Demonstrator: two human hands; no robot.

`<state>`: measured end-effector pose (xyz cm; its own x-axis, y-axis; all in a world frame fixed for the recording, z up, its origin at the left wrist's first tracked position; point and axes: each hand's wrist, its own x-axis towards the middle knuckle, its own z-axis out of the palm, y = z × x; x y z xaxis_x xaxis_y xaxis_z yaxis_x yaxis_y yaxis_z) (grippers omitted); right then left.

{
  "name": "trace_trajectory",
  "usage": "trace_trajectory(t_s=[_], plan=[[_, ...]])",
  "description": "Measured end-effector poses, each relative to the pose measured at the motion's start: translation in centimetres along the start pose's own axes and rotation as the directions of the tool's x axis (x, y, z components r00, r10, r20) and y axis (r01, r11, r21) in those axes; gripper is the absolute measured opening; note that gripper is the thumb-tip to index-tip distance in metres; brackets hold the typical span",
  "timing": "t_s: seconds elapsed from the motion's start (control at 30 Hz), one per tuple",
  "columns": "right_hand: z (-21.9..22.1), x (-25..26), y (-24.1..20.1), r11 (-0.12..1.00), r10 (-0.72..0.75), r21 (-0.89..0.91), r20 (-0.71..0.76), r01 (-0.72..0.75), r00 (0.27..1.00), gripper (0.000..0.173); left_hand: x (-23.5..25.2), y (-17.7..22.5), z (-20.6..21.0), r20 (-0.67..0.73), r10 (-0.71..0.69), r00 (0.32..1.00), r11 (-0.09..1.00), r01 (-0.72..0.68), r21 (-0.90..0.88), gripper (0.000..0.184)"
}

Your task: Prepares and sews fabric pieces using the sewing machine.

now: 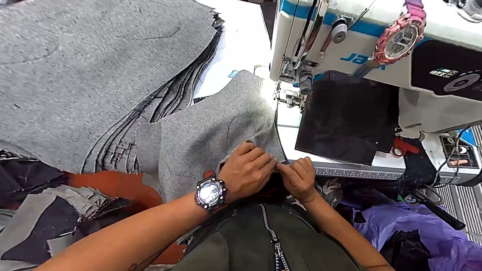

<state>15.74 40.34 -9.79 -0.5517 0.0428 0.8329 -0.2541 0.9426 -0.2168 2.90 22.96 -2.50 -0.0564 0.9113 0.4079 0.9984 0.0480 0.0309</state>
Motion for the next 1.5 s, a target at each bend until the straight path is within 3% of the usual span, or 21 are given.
trace_trajectory(t_s=[0.1, 0.23, 0.33, 0.4, 0.53, 0.63, 0.77, 0.87, 0.93, 1.03, 1.13, 1.37, 1.5], plan=[[-0.8, 1.2, -0.2, 0.999, 0.042, -0.002, 0.081, -0.042, 0.996, 0.012, -0.5, 1.1, 0.0, 0.020, -0.064, 0.998, 0.996, 0.062, 0.071, 0.028], [-2.2, 3.1, 0.1, 0.993, 0.114, -0.041, 0.273, -0.107, 0.955, 0.015, -0.4, 1.0, 0.8, -0.109, -0.183, 0.977, 0.983, 0.180, -0.033, 0.024], [-2.4, 3.7, 0.8, 0.999, 0.042, -0.028, 0.274, -0.035, 0.961, 0.019, -0.1, 0.9, 0.9, -0.139, -0.221, 0.965, 0.974, 0.212, -0.077, 0.022], [-3.0, 4.0, 1.2, 0.999, -0.031, -0.009, 0.281, 0.034, 0.959, 0.020, -0.1, 1.2, 0.0, -0.071, -0.223, 0.972, 0.974, 0.219, -0.054, 0.023], [-4.1, 4.3, 1.6, 0.995, -0.094, 0.007, 0.299, 0.097, 0.950, 0.022, 0.6, -0.7, -2.1, 0.097, -0.131, 0.987, 0.990, 0.124, 0.072, 0.034], [-3.4, 4.3, 0.9, 0.995, -0.103, 0.027, 0.303, 0.100, 0.947, 0.020, 1.6, -3.9, -2.3, 0.164, 0.046, 0.985, 0.998, -0.054, 0.046, 0.030], [-2.8, 4.1, 0.2, 0.998, -0.058, 0.018, 0.297, 0.055, 0.953, 0.020, 2.7, -7.5, -2.4, 0.220, 0.293, 0.930, 0.956, -0.287, -0.059, 0.020], [-3.3, 3.9, 0.3, 1.000, 0.007, 0.013, 0.322, -0.012, 0.947, 0.019, 3.3, -6.7, -2.9, 0.334, 0.227, 0.915, 0.974, -0.207, -0.094, 0.012], [-3.9, 3.8, 0.5, 0.998, 0.051, 0.020, 0.354, -0.062, 0.934, 0.018, 3.4, -5.7, -2.5, 0.339, 0.166, 0.926, 0.985, -0.142, -0.095, 0.012], [-4.0, 3.6, 0.7, 0.995, 0.077, 0.036, 0.367, -0.097, 0.927, 0.019, 3.3, -5.0, -1.6, 0.244, 0.079, 0.967, 0.995, -0.060, -0.084, 0.028], [-4.1, 3.8, 0.7, 0.995, 0.076, 0.037, 0.368, -0.096, 0.927, 0.020, 3.8, -4.8, -1.3, 0.263, 0.017, 0.965, 0.998, 0.001, -0.070, 0.044], [-3.9, 4.1, 1.3, 0.998, 0.057, 0.017, 0.363, -0.068, 0.930, 0.019, 4.9, -5.1, -1.5, 0.378, 0.049, 0.925, 0.998, -0.063, 0.023, 0.039], [-2.8, 5.3, 2.2, 0.998, 0.059, -0.010, 0.375, -0.060, 0.925, 0.018, 6.2, -8.0, -1.5, 0.419, 0.097, 0.903, 0.995, -0.091, -0.036, 0.043]])
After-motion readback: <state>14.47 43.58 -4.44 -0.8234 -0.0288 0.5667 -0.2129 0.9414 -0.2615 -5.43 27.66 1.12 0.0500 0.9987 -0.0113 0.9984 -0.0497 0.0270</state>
